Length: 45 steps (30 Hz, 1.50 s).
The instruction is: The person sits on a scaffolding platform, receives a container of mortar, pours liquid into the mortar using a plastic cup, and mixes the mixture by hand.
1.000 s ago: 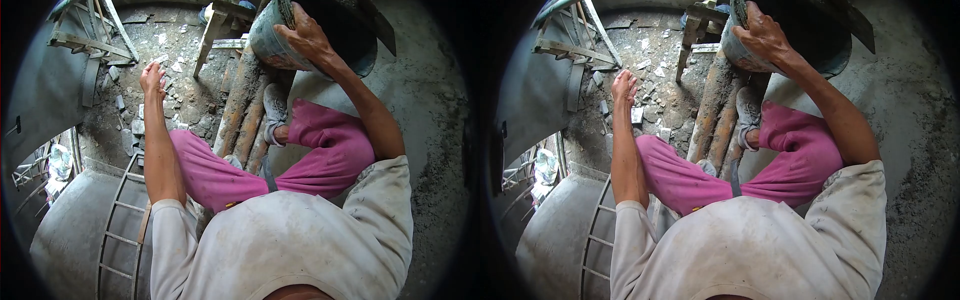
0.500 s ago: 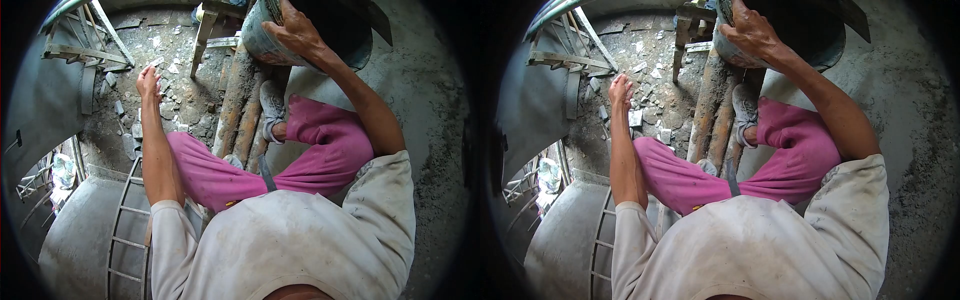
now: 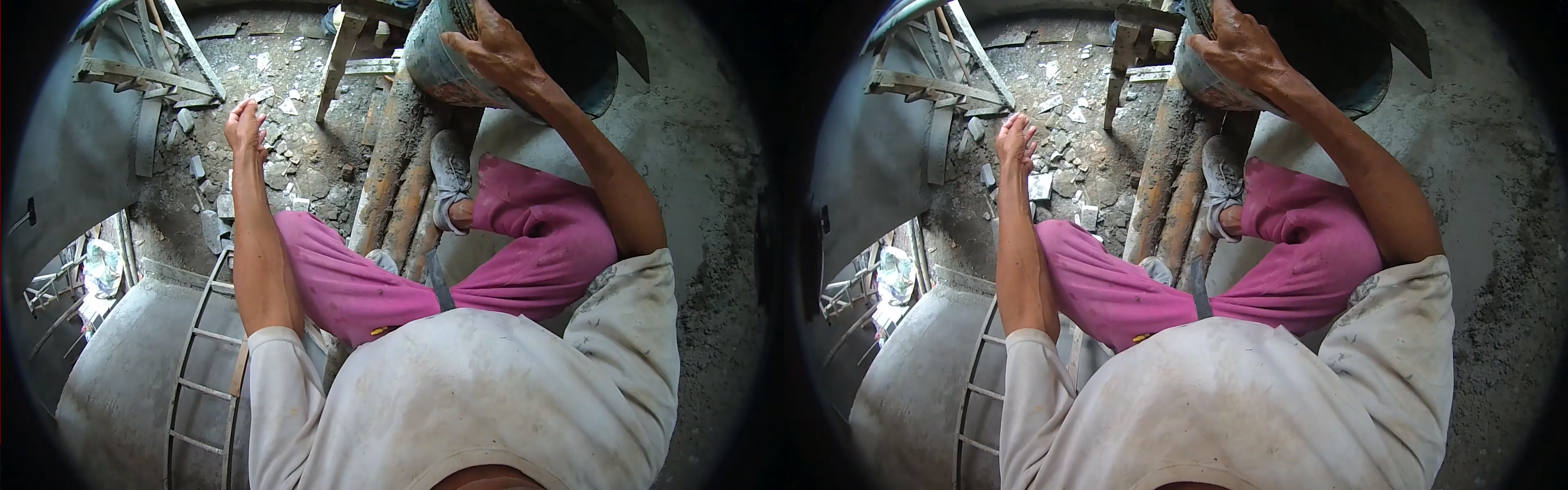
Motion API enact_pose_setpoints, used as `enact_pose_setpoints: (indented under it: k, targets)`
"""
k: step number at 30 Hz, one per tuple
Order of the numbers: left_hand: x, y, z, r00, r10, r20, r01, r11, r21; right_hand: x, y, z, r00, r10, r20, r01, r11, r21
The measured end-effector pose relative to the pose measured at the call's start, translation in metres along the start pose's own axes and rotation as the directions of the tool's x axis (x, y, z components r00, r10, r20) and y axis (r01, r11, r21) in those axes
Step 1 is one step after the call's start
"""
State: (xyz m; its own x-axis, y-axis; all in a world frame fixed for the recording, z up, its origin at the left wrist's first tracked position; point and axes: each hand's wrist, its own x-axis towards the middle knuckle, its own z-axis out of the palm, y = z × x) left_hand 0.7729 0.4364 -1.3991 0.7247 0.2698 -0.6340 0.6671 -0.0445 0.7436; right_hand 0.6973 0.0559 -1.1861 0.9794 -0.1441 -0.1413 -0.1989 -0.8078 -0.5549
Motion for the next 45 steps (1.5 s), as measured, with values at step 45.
enact_pose_setpoints:
  k: [45]
  targets:
    - [0.012,-0.015,0.003,0.999,0.023,0.031,-0.020,0.995,-0.094,-0.006,-0.007,-0.001,1.000,0.019,-0.001,-0.019,0.998,0.052]
